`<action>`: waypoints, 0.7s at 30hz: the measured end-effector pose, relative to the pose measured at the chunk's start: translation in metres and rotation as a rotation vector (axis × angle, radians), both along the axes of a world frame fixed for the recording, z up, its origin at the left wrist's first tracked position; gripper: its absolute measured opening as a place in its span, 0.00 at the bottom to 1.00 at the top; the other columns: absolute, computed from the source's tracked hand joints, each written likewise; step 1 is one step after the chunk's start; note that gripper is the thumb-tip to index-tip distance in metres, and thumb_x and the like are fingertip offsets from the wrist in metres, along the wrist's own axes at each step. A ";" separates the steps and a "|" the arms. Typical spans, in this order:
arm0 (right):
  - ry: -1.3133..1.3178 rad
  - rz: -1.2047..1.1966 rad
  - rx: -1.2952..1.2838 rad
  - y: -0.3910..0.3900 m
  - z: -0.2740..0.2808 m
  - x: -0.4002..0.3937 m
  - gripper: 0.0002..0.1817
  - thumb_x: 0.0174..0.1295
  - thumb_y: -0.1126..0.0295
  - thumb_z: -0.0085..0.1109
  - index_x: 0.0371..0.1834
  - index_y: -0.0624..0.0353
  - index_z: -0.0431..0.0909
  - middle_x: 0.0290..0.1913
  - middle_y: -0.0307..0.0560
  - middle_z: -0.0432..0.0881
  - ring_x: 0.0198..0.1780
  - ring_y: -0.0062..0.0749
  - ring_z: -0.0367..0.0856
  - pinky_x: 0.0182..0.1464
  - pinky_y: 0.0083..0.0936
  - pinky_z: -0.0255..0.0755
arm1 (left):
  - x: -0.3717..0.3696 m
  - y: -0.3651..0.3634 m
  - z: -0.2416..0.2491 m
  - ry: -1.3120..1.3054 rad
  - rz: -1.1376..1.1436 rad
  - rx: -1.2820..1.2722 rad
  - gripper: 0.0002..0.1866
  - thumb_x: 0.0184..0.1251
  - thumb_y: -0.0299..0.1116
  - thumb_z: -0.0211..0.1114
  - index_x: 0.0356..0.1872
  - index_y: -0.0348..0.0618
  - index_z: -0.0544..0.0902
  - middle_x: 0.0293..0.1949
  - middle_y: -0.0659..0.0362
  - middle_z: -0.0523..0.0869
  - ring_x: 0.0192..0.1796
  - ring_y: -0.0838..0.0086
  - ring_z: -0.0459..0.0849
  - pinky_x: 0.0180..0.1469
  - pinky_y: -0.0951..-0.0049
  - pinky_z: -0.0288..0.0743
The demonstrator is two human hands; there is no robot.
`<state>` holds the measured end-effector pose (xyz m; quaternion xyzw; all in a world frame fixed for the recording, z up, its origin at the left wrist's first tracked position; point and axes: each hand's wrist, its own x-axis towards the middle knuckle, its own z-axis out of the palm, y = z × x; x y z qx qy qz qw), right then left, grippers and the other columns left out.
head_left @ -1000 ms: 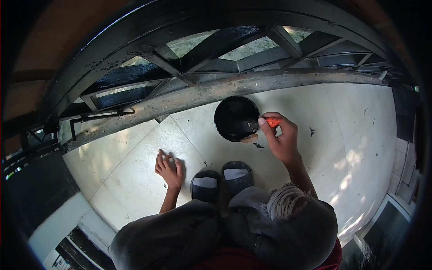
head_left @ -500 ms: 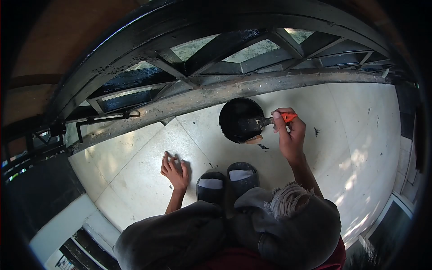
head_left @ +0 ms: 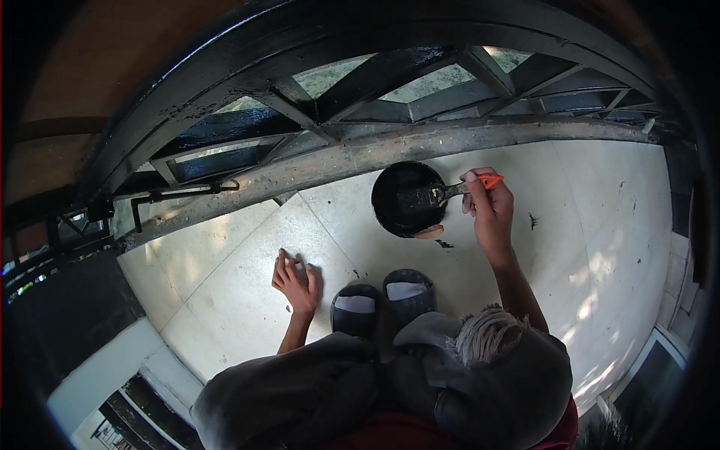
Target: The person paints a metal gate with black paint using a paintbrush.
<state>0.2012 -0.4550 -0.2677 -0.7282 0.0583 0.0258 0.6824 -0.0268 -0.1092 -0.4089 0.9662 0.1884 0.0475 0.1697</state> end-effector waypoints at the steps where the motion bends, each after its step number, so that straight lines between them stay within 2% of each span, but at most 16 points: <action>1: 0.032 0.062 -0.073 0.000 -0.002 -0.001 0.11 0.77 0.65 0.60 0.42 0.63 0.81 0.27 0.33 0.78 0.26 0.13 0.71 0.31 0.16 0.68 | 0.000 -0.001 -0.001 -0.001 0.003 -0.001 0.21 0.71 0.40 0.61 0.58 0.38 0.77 0.77 0.44 0.66 0.77 0.47 0.61 0.74 0.47 0.48; 3: 0.061 0.126 -0.141 0.001 0.000 -0.003 0.10 0.77 0.66 0.59 0.42 0.63 0.81 0.27 0.33 0.78 0.26 0.13 0.71 0.31 0.16 0.67 | 0.000 0.000 -0.001 -0.011 0.001 -0.002 0.21 0.71 0.40 0.61 0.58 0.38 0.77 0.77 0.44 0.66 0.76 0.47 0.61 0.74 0.47 0.48; 5: -0.058 -0.027 -0.069 0.003 0.008 -0.009 0.12 0.76 0.64 0.61 0.43 0.64 0.82 0.27 0.33 0.78 0.26 0.13 0.72 0.31 0.16 0.68 | -0.001 0.000 0.000 -0.006 -0.002 0.005 0.21 0.71 0.40 0.61 0.58 0.38 0.77 0.77 0.44 0.66 0.76 0.47 0.61 0.74 0.47 0.48; 6: -0.058 -0.029 -0.070 0.005 0.006 -0.007 0.12 0.76 0.64 0.61 0.43 0.64 0.82 0.27 0.33 0.78 0.26 0.13 0.72 0.31 0.16 0.68 | 0.000 0.000 -0.001 -0.006 -0.003 0.007 0.21 0.71 0.40 0.61 0.58 0.38 0.77 0.77 0.44 0.66 0.76 0.47 0.61 0.74 0.47 0.48; 8: 0.091 0.177 -0.112 0.008 -0.001 -0.005 0.12 0.76 0.64 0.61 0.43 0.64 0.82 0.28 0.34 0.80 0.27 0.12 0.72 0.31 0.15 0.68 | 0.000 -0.002 -0.001 -0.016 -0.003 0.005 0.20 0.70 0.40 0.61 0.57 0.39 0.77 0.77 0.45 0.66 0.76 0.48 0.61 0.74 0.47 0.48; 10: 0.024 0.201 -0.159 0.008 -0.001 -0.006 0.11 0.76 0.65 0.60 0.43 0.64 0.81 0.29 0.35 0.80 0.27 0.11 0.73 0.31 0.16 0.68 | 0.001 -0.001 0.000 -0.025 0.001 0.013 0.19 0.70 0.39 0.61 0.56 0.39 0.77 0.77 0.45 0.65 0.76 0.49 0.61 0.74 0.48 0.48; 12: -0.034 0.033 -0.065 0.007 0.008 -0.007 0.11 0.76 0.66 0.60 0.43 0.64 0.81 0.29 0.35 0.81 0.27 0.11 0.72 0.31 0.16 0.68 | 0.001 -0.001 0.002 -0.012 -0.009 0.006 0.19 0.70 0.39 0.61 0.56 0.40 0.77 0.77 0.45 0.65 0.76 0.49 0.61 0.74 0.48 0.48; 14: -0.018 0.016 -0.039 0.004 0.003 -0.003 0.10 0.77 0.67 0.60 0.42 0.64 0.81 0.29 0.35 0.80 0.27 0.11 0.72 0.31 0.15 0.67 | 0.001 -0.001 -0.001 -0.013 -0.003 0.000 0.20 0.70 0.40 0.61 0.57 0.39 0.77 0.77 0.44 0.65 0.76 0.48 0.61 0.74 0.48 0.48; 16: -0.130 0.151 -0.275 -0.002 0.003 0.006 0.09 0.77 0.68 0.58 0.41 0.63 0.81 0.28 0.34 0.77 0.27 0.12 0.71 0.31 0.16 0.66 | 0.001 -0.001 -0.002 -0.015 0.009 -0.002 0.21 0.70 0.40 0.61 0.57 0.38 0.77 0.77 0.44 0.65 0.77 0.48 0.60 0.74 0.47 0.48; 17: -0.131 0.153 -0.271 -0.001 0.004 0.009 0.09 0.77 0.68 0.58 0.41 0.63 0.81 0.28 0.34 0.77 0.27 0.12 0.71 0.31 0.16 0.66 | 0.001 -0.001 -0.002 -0.013 0.007 -0.005 0.20 0.70 0.40 0.62 0.57 0.39 0.77 0.77 0.44 0.65 0.77 0.48 0.60 0.75 0.47 0.48; 19: -0.074 -0.066 -0.053 -0.004 0.010 0.010 0.10 0.77 0.67 0.57 0.40 0.63 0.80 0.26 0.33 0.75 0.27 0.12 0.70 0.30 0.17 0.64 | 0.000 0.001 0.000 -0.005 -0.002 -0.009 0.20 0.70 0.40 0.62 0.57 0.39 0.78 0.77 0.44 0.65 0.77 0.48 0.60 0.75 0.47 0.48; 21: -0.026 -0.028 -0.035 -0.009 -0.004 0.016 0.11 0.78 0.67 0.55 0.41 0.64 0.80 0.29 0.36 0.77 0.26 0.14 0.70 0.29 0.17 0.63 | 0.000 0.000 -0.002 -0.004 0.008 -0.007 0.20 0.70 0.40 0.62 0.57 0.39 0.77 0.77 0.44 0.65 0.77 0.48 0.60 0.75 0.47 0.48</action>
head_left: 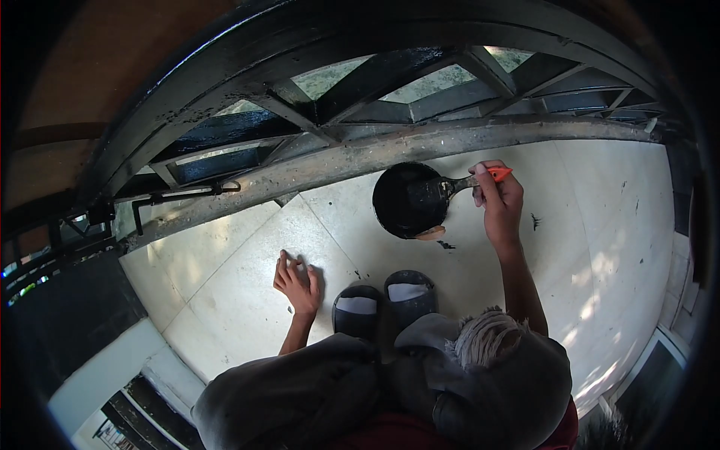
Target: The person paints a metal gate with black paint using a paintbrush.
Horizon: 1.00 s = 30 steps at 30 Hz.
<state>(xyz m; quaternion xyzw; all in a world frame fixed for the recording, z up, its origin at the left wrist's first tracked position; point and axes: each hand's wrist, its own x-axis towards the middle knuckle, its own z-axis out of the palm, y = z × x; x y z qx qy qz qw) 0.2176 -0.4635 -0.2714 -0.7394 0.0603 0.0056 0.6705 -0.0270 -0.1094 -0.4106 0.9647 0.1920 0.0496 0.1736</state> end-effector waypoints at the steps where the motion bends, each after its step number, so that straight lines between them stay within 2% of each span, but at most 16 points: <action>1: 0.049 0.041 0.022 0.000 -0.002 0.004 0.12 0.79 0.67 0.54 0.41 0.64 0.79 0.32 0.38 0.79 0.25 0.15 0.70 0.29 0.17 0.63 | 0.000 0.000 -0.001 -0.002 -0.005 -0.001 0.20 0.70 0.40 0.62 0.57 0.39 0.77 0.77 0.44 0.65 0.77 0.48 0.60 0.75 0.47 0.48; 5: 0.088 -0.103 0.152 0.002 0.008 0.012 0.12 0.78 0.64 0.56 0.40 0.63 0.80 0.26 0.34 0.75 0.24 0.14 0.68 0.27 0.15 0.59 | -0.001 0.001 0.000 -0.014 -0.023 0.018 0.19 0.70 0.39 0.62 0.57 0.40 0.75 0.77 0.44 0.65 0.76 0.48 0.61 0.74 0.48 0.48; 7: 0.073 -0.285 0.377 0.013 0.015 0.019 0.13 0.78 0.64 0.55 0.42 0.63 0.81 0.25 0.34 0.74 0.23 0.14 0.68 0.26 0.14 0.57 | 0.000 0.001 0.000 -0.012 -0.029 0.015 0.19 0.70 0.39 0.62 0.57 0.40 0.75 0.77 0.44 0.65 0.76 0.48 0.61 0.74 0.48 0.48; 16: -0.106 -0.187 0.530 0.065 0.033 0.057 0.12 0.76 0.66 0.60 0.41 0.66 0.83 0.25 0.36 0.77 0.23 0.14 0.69 0.26 0.15 0.59 | -0.003 0.006 -0.010 -0.015 -0.071 0.038 0.22 0.72 0.40 0.61 0.60 0.37 0.75 0.77 0.43 0.64 0.76 0.49 0.60 0.73 0.47 0.48; 20: -0.109 -0.174 0.524 0.078 0.012 0.065 0.12 0.76 0.65 0.61 0.39 0.64 0.82 0.24 0.35 0.78 0.24 0.13 0.71 0.27 0.14 0.63 | -0.004 0.003 -0.008 -0.039 -0.087 0.034 0.22 0.73 0.40 0.61 0.61 0.36 0.73 0.77 0.43 0.64 0.76 0.49 0.60 0.72 0.46 0.49; 22: -0.147 -0.215 0.353 0.077 -0.001 0.067 0.14 0.75 0.63 0.62 0.37 0.63 0.82 0.23 0.35 0.78 0.24 0.13 0.72 0.27 0.14 0.64 | -0.003 0.006 -0.006 -0.032 -0.068 0.019 0.22 0.73 0.40 0.60 0.61 0.36 0.73 0.77 0.42 0.64 0.76 0.49 0.60 0.72 0.46 0.49; 23: -0.147 -0.217 0.354 0.076 0.001 0.067 0.14 0.75 0.63 0.62 0.37 0.63 0.82 0.23 0.35 0.78 0.24 0.13 0.72 0.27 0.14 0.64 | -0.004 0.008 -0.008 -0.036 -0.086 0.032 0.22 0.74 0.40 0.60 0.61 0.36 0.73 0.77 0.42 0.63 0.75 0.48 0.60 0.72 0.46 0.49; 25: -0.127 -0.271 0.396 0.068 0.009 0.066 0.13 0.77 0.64 0.59 0.43 0.65 0.83 0.24 0.35 0.75 0.23 0.13 0.68 0.28 0.16 0.60 | -0.005 0.009 -0.008 -0.036 -0.111 0.039 0.23 0.74 0.40 0.60 0.61 0.35 0.73 0.77 0.41 0.63 0.75 0.48 0.60 0.72 0.46 0.49; 27: -0.073 -0.219 0.467 0.071 0.014 0.068 0.13 0.77 0.64 0.59 0.42 0.65 0.83 0.24 0.35 0.76 0.24 0.13 0.69 0.27 0.15 0.61 | -0.004 0.008 -0.008 -0.019 -0.093 0.027 0.23 0.74 0.40 0.60 0.61 0.34 0.73 0.77 0.41 0.63 0.75 0.47 0.60 0.72 0.45 0.49; 29: -0.118 -0.158 0.391 0.081 0.005 0.070 0.15 0.75 0.62 0.62 0.36 0.64 0.81 0.23 0.36 0.79 0.23 0.14 0.73 0.26 0.17 0.65 | -0.004 0.007 -0.008 -0.017 -0.094 0.026 0.23 0.74 0.40 0.60 0.61 0.34 0.73 0.77 0.40 0.63 0.75 0.47 0.60 0.72 0.45 0.49; 30: -0.150 -0.176 0.357 0.082 -0.001 0.070 0.15 0.75 0.62 0.62 0.37 0.65 0.81 0.23 0.36 0.80 0.25 0.13 0.74 0.27 0.18 0.66 | -0.004 0.008 -0.007 -0.018 -0.091 0.029 0.23 0.74 0.40 0.60 0.61 0.34 0.73 0.77 0.40 0.63 0.75 0.47 0.60 0.72 0.45 0.49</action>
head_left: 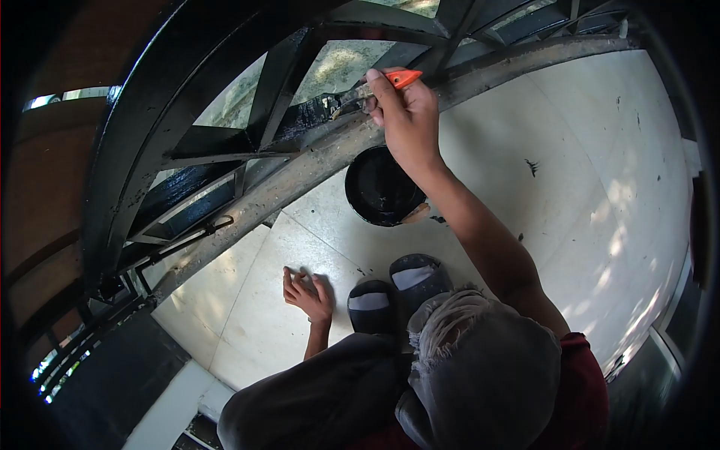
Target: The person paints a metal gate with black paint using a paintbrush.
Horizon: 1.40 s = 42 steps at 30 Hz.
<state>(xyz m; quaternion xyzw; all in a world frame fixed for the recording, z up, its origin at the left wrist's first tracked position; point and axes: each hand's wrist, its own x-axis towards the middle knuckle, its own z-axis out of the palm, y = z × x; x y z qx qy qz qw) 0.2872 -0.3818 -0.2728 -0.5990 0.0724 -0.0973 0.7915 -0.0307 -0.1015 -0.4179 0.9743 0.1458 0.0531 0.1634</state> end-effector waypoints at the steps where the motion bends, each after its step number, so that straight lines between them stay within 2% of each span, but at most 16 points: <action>1: -0.002 -0.002 0.001 -0.003 -0.004 0.000 0.15 0.75 0.62 0.62 0.37 0.65 0.81 0.23 0.36 0.80 0.25 0.13 0.74 0.27 0.18 0.66 | 0.000 0.001 0.001 -0.002 -0.002 0.001 0.23 0.74 0.40 0.60 0.61 0.34 0.73 0.77 0.40 0.63 0.75 0.47 0.60 0.72 0.45 0.49; 3: 0.036 -0.066 -0.120 -0.012 -0.009 -0.001 0.15 0.75 0.62 0.62 0.38 0.65 0.81 0.23 0.36 0.80 0.25 0.13 0.75 0.28 0.17 0.67 | 0.001 0.000 0.003 -0.002 -0.019 -0.002 0.23 0.74 0.40 0.60 0.61 0.34 0.73 0.77 0.39 0.63 0.75 0.47 0.60 0.72 0.45 0.49; 4: 0.008 -0.081 -0.061 -0.009 0.002 -0.004 0.11 0.77 0.65 0.60 0.42 0.64 0.81 0.26 0.36 0.77 0.25 0.13 0.71 0.27 0.15 0.64 | 0.001 0.000 0.002 0.002 -0.018 -0.002 0.23 0.74 0.40 0.60 0.61 0.34 0.73 0.77 0.39 0.63 0.75 0.47 0.60 0.72 0.45 0.49; 7: -0.040 0.000 0.081 0.002 0.015 -0.004 0.11 0.76 0.64 0.61 0.42 0.63 0.81 0.27 0.36 0.78 0.25 0.13 0.71 0.28 0.15 0.64 | -0.002 0.002 -0.001 -0.005 -0.020 -0.008 0.23 0.73 0.40 0.60 0.61 0.34 0.73 0.77 0.39 0.63 0.75 0.46 0.60 0.72 0.44 0.48; 9: -0.066 0.000 0.049 0.006 0.001 -0.004 0.12 0.76 0.64 0.61 0.42 0.64 0.81 0.27 0.35 0.78 0.25 0.13 0.71 0.27 0.15 0.64 | 0.000 0.001 -0.001 0.005 -0.012 0.000 0.23 0.73 0.40 0.60 0.62 0.34 0.72 0.77 0.39 0.63 0.75 0.47 0.60 0.72 0.44 0.48; 11: 0.013 -0.054 -0.307 -0.002 0.004 -0.004 0.12 0.77 0.65 0.61 0.41 0.64 0.81 0.26 0.34 0.78 0.25 0.12 0.71 0.28 0.15 0.64 | 0.000 0.001 0.001 0.000 -0.019 0.004 0.23 0.74 0.40 0.60 0.62 0.34 0.72 0.77 0.39 0.63 0.75 0.47 0.60 0.72 0.45 0.48; 13: 0.017 -0.091 -0.302 -0.007 0.005 -0.005 0.12 0.77 0.65 0.60 0.41 0.64 0.81 0.26 0.34 0.77 0.25 0.12 0.71 0.28 0.15 0.63 | 0.001 0.001 0.000 0.002 -0.024 0.006 0.23 0.74 0.40 0.60 0.62 0.34 0.72 0.77 0.39 0.63 0.75 0.47 0.60 0.72 0.45 0.48; 16: -0.062 -0.039 0.002 0.005 0.015 -0.006 0.12 0.77 0.65 0.60 0.42 0.64 0.80 0.26 0.34 0.77 0.25 0.12 0.71 0.27 0.14 0.63 | -0.003 0.002 -0.001 -0.007 -0.030 -0.018 0.23 0.74 0.40 0.60 0.62 0.34 0.73 0.77 0.39 0.63 0.75 0.47 0.60 0.72 0.45 0.48; 17: -0.065 -0.073 -0.029 0.013 0.004 -0.005 0.14 0.74 0.64 0.64 0.35 0.65 0.79 0.21 0.31 0.72 0.24 0.11 0.64 0.25 0.19 0.60 | -0.002 0.001 0.000 -0.002 -0.022 -0.009 0.23 0.74 0.40 0.60 0.62 0.34 0.73 0.77 0.39 0.63 0.75 0.47 0.60 0.72 0.44 0.48; 23: -0.044 -0.197 -0.261 0.000 0.004 -0.008 0.13 0.74 0.65 0.64 0.35 0.65 0.79 0.21 0.32 0.71 0.24 0.10 0.63 0.25 0.19 0.58 | 0.003 0.000 0.001 -0.008 -0.012 -0.007 0.23 0.73 0.40 0.60 0.61 0.34 0.74 0.77 0.40 0.63 0.75 0.47 0.60 0.72 0.44 0.49; 26: -0.089 -0.121 0.057 0.016 0.016 -0.005 0.12 0.74 0.66 0.64 0.37 0.65 0.80 0.21 0.30 0.71 0.24 0.10 0.63 0.25 0.18 0.57 | -0.001 0.001 0.001 -0.006 -0.014 -0.011 0.23 0.73 0.40 0.60 0.61 0.34 0.74 0.77 0.40 0.63 0.75 0.47 0.60 0.72 0.44 0.49; 29: -0.152 -0.200 -0.253 0.020 0.003 -0.009 0.10 0.73 0.67 0.65 0.37 0.64 0.80 0.20 0.31 0.70 0.24 0.10 0.63 0.25 0.17 0.58 | 0.000 0.000 0.001 -0.018 -0.012 0.006 0.23 0.73 0.40 0.60 0.61 0.35 0.73 0.77 0.41 0.63 0.75 0.47 0.60 0.71 0.45 0.49; 32: -0.129 -0.263 -0.363 -0.005 0.009 -0.015 0.09 0.72 0.68 0.66 0.37 0.62 0.80 0.20 0.33 0.72 0.23 0.11 0.66 0.25 0.18 0.62 | 0.002 0.001 -0.003 -0.033 -0.022 0.015 0.23 0.73 0.40 0.60 0.61 0.34 0.73 0.76 0.41 0.64 0.74 0.48 0.61 0.71 0.45 0.49; 35: -0.265 -0.238 -0.554 -0.012 0.010 -0.012 0.08 0.71 0.69 0.66 0.40 0.60 0.79 0.22 0.42 0.80 0.21 0.19 0.75 0.25 0.21 0.69 | -0.003 0.002 0.000 -0.037 -0.034 0.012 0.23 0.73 0.40 0.60 0.61 0.34 0.73 0.76 0.41 0.64 0.74 0.47 0.61 0.71 0.45 0.50; 38: -0.425 -0.089 -0.583 0.009 0.018 -0.008 0.08 0.72 0.70 0.65 0.38 0.61 0.78 0.22 0.44 0.80 0.20 0.23 0.77 0.25 0.23 0.70 | 0.002 -0.001 0.000 -0.040 -0.026 0.008 0.23 0.73 0.40 0.60 0.60 0.34 0.73 0.77 0.41 0.63 0.74 0.47 0.61 0.71 0.45 0.50; 42: -0.217 -0.060 -0.370 0.005 0.027 -0.001 0.08 0.71 0.70 0.65 0.37 0.62 0.78 0.22 0.47 0.78 0.20 0.33 0.79 0.26 0.29 0.72 | 0.001 0.001 -0.001 -0.040 -0.035 0.014 0.23 0.73 0.40 0.60 0.60 0.33 0.73 0.77 0.41 0.63 0.74 0.47 0.61 0.71 0.45 0.50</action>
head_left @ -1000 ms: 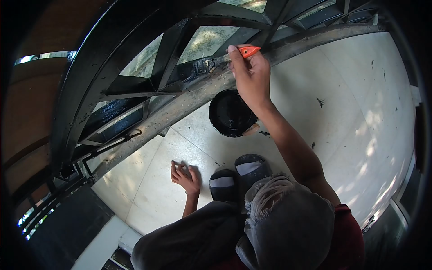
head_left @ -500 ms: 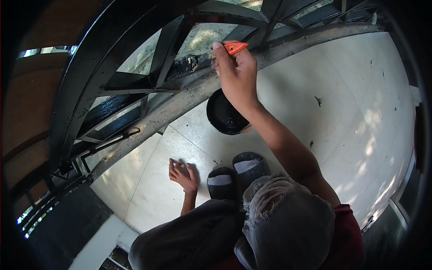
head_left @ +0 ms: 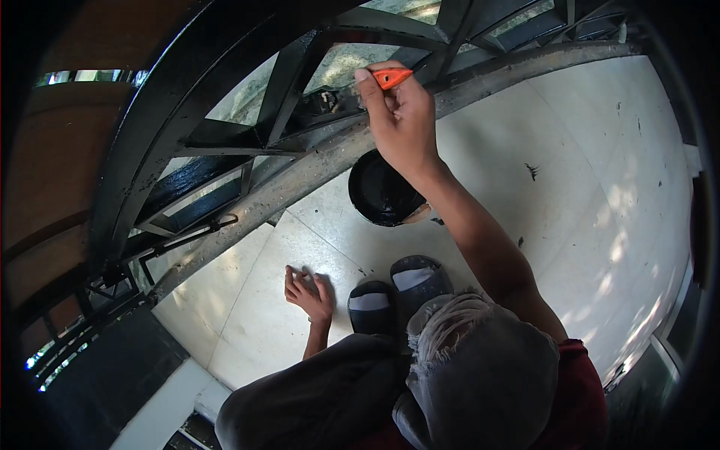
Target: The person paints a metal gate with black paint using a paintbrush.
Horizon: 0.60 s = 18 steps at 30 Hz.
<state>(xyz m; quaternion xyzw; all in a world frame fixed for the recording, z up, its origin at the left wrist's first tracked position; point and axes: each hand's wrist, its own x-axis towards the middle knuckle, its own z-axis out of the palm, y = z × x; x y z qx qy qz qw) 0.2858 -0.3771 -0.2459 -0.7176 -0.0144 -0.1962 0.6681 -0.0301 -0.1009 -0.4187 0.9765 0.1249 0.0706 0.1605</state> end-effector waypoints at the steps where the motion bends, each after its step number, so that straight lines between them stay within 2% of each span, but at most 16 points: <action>1: -0.001 0.002 0.001 -0.004 -0.006 0.000 0.08 0.71 0.70 0.65 0.37 0.62 0.78 0.22 0.47 0.78 0.20 0.33 0.79 0.26 0.29 0.72 | 0.000 0.000 0.001 -0.001 0.002 0.001 0.23 0.73 0.40 0.60 0.60 0.33 0.73 0.77 0.41 0.63 0.74 0.47 0.61 0.71 0.45 0.50; 3: -0.047 -0.123 -0.316 -0.016 -0.015 0.000 0.08 0.71 0.70 0.64 0.37 0.62 0.78 0.21 0.48 0.78 0.20 0.34 0.79 0.25 0.29 0.71 | 0.000 -0.001 0.001 0.006 0.006 0.014 0.23 0.73 0.40 0.61 0.60 0.33 0.73 0.76 0.40 0.64 0.74 0.47 0.61 0.70 0.45 0.50; 4: 0.049 -0.149 -0.292 -0.023 -0.017 -0.002 0.08 0.72 0.69 0.64 0.37 0.61 0.77 0.21 0.49 0.79 0.20 0.34 0.80 0.26 0.30 0.73 | 0.000 -0.001 0.000 0.006 0.009 0.013 0.23 0.73 0.40 0.61 0.60 0.33 0.73 0.76 0.40 0.64 0.74 0.47 0.61 0.70 0.45 0.50; 7: -0.004 -0.120 -0.314 -0.018 -0.019 -0.005 0.08 0.72 0.69 0.64 0.37 0.60 0.77 0.22 0.48 0.80 0.21 0.36 0.81 0.26 0.30 0.73 | -0.001 0.000 -0.001 0.021 0.021 -0.019 0.23 0.73 0.40 0.61 0.60 0.34 0.74 0.76 0.40 0.64 0.74 0.47 0.61 0.71 0.45 0.50; 8: 0.013 -0.030 -0.267 -0.009 -0.008 -0.008 0.09 0.72 0.69 0.64 0.36 0.61 0.77 0.22 0.47 0.80 0.21 0.35 0.81 0.27 0.30 0.74 | -0.001 0.000 -0.003 0.007 0.017 -0.015 0.23 0.73 0.40 0.61 0.60 0.34 0.74 0.76 0.40 0.64 0.74 0.47 0.61 0.71 0.45 0.50; 9: -0.075 -0.015 -0.229 0.000 -0.007 -0.006 0.10 0.73 0.68 0.63 0.36 0.61 0.77 0.21 0.44 0.77 0.20 0.29 0.78 0.26 0.28 0.71 | -0.001 0.001 -0.004 -0.007 0.011 -0.011 0.23 0.73 0.40 0.60 0.60 0.35 0.73 0.76 0.41 0.64 0.74 0.47 0.60 0.71 0.45 0.50; 11: 0.013 0.015 -0.032 0.000 0.007 -0.003 0.11 0.73 0.66 0.63 0.36 0.61 0.77 0.19 0.42 0.74 0.19 0.23 0.72 0.25 0.26 0.68 | 0.000 -0.001 -0.001 0.003 0.015 -0.008 0.22 0.73 0.40 0.61 0.60 0.35 0.73 0.76 0.41 0.64 0.74 0.47 0.60 0.71 0.45 0.50; 14: 0.042 -0.039 0.023 -0.010 -0.021 0.005 0.11 0.73 0.65 0.63 0.35 0.61 0.78 0.19 0.40 0.71 0.19 0.20 0.67 0.24 0.24 0.64 | 0.000 -0.002 0.000 0.002 0.020 0.004 0.22 0.74 0.40 0.60 0.60 0.36 0.73 0.76 0.41 0.64 0.73 0.48 0.61 0.71 0.45 0.49; 15: 0.082 -0.064 -0.143 -0.018 -0.021 0.001 0.11 0.73 0.66 0.63 0.36 0.61 0.78 0.18 0.42 0.73 0.19 0.24 0.72 0.25 0.26 0.67 | 0.000 -0.001 -0.001 -0.008 0.018 0.009 0.21 0.74 0.41 0.59 0.59 0.37 0.73 0.76 0.41 0.65 0.73 0.49 0.62 0.71 0.45 0.49; 17: 0.165 -0.137 -0.218 -0.029 -0.015 -0.004 0.10 0.73 0.66 0.63 0.37 0.61 0.77 0.19 0.45 0.76 0.20 0.31 0.78 0.26 0.28 0.71 | -0.002 0.002 -0.004 -0.008 0.011 0.009 0.22 0.73 0.40 0.60 0.60 0.36 0.73 0.76 0.41 0.64 0.74 0.48 0.61 0.71 0.45 0.49; 18: 0.122 -0.179 -0.294 -0.031 -0.013 -0.007 0.10 0.72 0.67 0.63 0.37 0.60 0.76 0.22 0.48 0.80 0.23 0.37 0.83 0.27 0.31 0.73 | -0.003 0.003 -0.004 -0.003 -0.003 0.006 0.22 0.73 0.39 0.61 0.60 0.36 0.73 0.76 0.41 0.64 0.74 0.47 0.61 0.71 0.45 0.50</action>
